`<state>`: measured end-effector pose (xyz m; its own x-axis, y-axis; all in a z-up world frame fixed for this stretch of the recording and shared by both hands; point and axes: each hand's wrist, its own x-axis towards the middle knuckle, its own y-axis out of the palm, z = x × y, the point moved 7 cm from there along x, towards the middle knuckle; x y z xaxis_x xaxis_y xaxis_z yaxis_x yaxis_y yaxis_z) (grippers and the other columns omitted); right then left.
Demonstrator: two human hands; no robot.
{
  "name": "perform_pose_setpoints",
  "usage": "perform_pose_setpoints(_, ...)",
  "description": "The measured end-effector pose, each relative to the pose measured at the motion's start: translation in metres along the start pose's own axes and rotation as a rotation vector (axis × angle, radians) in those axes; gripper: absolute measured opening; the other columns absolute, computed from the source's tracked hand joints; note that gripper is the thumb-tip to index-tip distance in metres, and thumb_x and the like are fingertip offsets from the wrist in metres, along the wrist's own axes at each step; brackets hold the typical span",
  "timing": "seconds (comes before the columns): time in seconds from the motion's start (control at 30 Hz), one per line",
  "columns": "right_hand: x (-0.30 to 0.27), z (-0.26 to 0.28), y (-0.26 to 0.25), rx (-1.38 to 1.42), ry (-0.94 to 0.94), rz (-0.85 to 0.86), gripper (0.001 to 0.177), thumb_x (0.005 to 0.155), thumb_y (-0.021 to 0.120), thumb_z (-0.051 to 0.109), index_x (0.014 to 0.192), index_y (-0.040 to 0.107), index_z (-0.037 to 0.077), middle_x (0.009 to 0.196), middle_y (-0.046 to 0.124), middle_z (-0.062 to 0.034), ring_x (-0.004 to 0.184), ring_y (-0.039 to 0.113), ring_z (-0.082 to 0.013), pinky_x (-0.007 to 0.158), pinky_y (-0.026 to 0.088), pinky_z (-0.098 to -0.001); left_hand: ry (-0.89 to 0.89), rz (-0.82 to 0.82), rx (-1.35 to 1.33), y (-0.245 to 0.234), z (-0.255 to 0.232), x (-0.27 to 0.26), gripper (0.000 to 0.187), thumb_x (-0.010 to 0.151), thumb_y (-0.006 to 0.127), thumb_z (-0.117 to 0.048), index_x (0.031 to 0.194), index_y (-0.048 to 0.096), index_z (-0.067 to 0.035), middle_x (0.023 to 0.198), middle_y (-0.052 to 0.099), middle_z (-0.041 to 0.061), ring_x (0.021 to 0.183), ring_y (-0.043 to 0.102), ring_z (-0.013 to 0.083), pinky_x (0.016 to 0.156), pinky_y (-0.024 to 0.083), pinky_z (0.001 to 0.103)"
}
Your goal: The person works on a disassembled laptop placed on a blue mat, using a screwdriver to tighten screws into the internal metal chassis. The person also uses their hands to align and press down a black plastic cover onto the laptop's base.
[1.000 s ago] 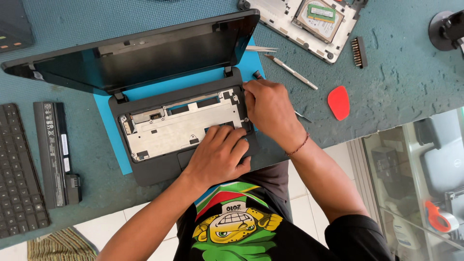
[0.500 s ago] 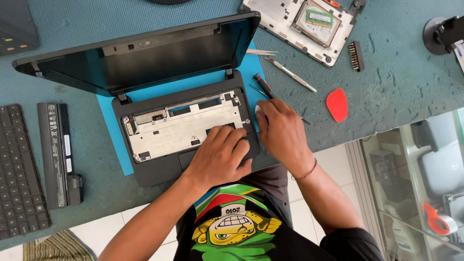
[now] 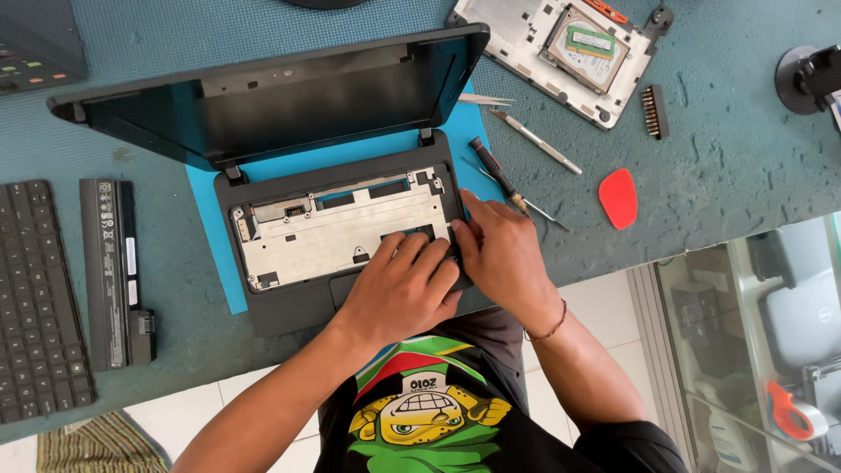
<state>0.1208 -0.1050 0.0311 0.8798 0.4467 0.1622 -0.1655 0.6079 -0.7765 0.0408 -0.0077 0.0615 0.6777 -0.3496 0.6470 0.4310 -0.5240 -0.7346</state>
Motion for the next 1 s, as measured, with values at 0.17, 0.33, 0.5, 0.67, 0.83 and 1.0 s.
perform_pose_setpoints(0.17, 0.008, 0.006, -0.001, -0.025, 0.024, 0.147, 0.037, 0.090, 0.054, 0.007, 0.124, 0.058, -0.006, 0.078, 0.064, -0.0192, 0.069, 0.065, -0.0370, 0.050, 0.055, -0.0405, -0.004, 0.029, -0.002, 0.001, 0.001, -0.002, 0.025, 0.086, 0.059, -0.030, 0.082, 0.055, -0.005, 0.086, 0.056, 0.017, 0.079, 0.058, 0.0333, 0.071, 0.047, 0.042)
perform_pose_setpoints(0.33, 0.012, 0.012, 0.002, -0.100, 0.063, 0.254, 0.040, 0.092, 0.049, 0.006, 0.129, 0.053, -0.008, 0.089, 0.067, -0.0249, 0.079, 0.067, -0.0422, 0.057, 0.058, -0.0443, -0.034, 0.092, -0.163, -0.013, 0.009, 0.007, 0.038, 0.086, 0.060, -0.038, 0.089, 0.060, 0.000, 0.087, 0.059, 0.020, 0.090, 0.058, 0.0368, 0.077, 0.046, 0.046)
perform_pose_setpoints(0.5, 0.011, 0.007, 0.002, -0.111, -0.055, 0.188, 0.038, 0.091, 0.050, 0.008, 0.125, 0.057, -0.008, 0.088, 0.067, -0.0259, 0.074, 0.067, -0.0412, 0.053, 0.058, -0.0453, 0.003, -0.158, 0.151, -0.055, 0.042, 0.028, 0.017, 0.087, 0.064, -0.024, 0.084, 0.062, -0.007, 0.092, 0.058, 0.012, 0.091, 0.056, 0.0327, 0.073, 0.047, 0.044)
perform_pose_setpoints(0.67, 0.010, 0.005, 0.008, -0.131, -0.021, 0.271, 0.039, 0.091, 0.044, 0.010, 0.127, 0.049, -0.006, 0.071, 0.060, -0.0169, 0.061, 0.051, -0.0416, 0.055, 0.037, -0.0476, -0.025, -0.184, 0.406, -0.106, 0.060, 0.063, 0.021, 0.097, 0.060, -0.023, 0.103, 0.067, -0.004, 0.114, 0.058, 0.017, 0.106, 0.054, 0.0357, 0.086, 0.047, 0.048)
perform_pose_setpoints(0.83, 0.009, 0.007, 0.005, -0.143, -0.045, 0.268, 0.039, 0.091, 0.045, 0.008, 0.127, 0.049, -0.006, 0.067, 0.058, -0.0155, 0.058, 0.051, -0.0396, 0.052, 0.035, -0.0465, -0.287, 0.043, 0.529, -0.099, 0.097, 0.075, 0.062, 0.102, 0.084, -0.032, 0.139, 0.049, 0.004, 0.139, 0.042, 0.027, 0.128, 0.041, 0.0469, 0.105, 0.030, 0.062)
perform_pose_setpoints(1.0, 0.013, 0.016, -0.007, -0.035, 0.051, 0.235, 0.040, 0.091, 0.043, 0.012, 0.127, 0.051, -0.003, 0.063, 0.055, -0.0157, 0.059, 0.048, -0.0417, 0.062, 0.039, -0.0441, -0.206, -0.126, 0.547, -0.108, 0.090, 0.077, 0.023, 0.100, 0.059, -0.014, 0.118, 0.066, -0.001, 0.107, 0.058, 0.014, 0.095, 0.056, 0.0312, 0.098, 0.038, 0.050)
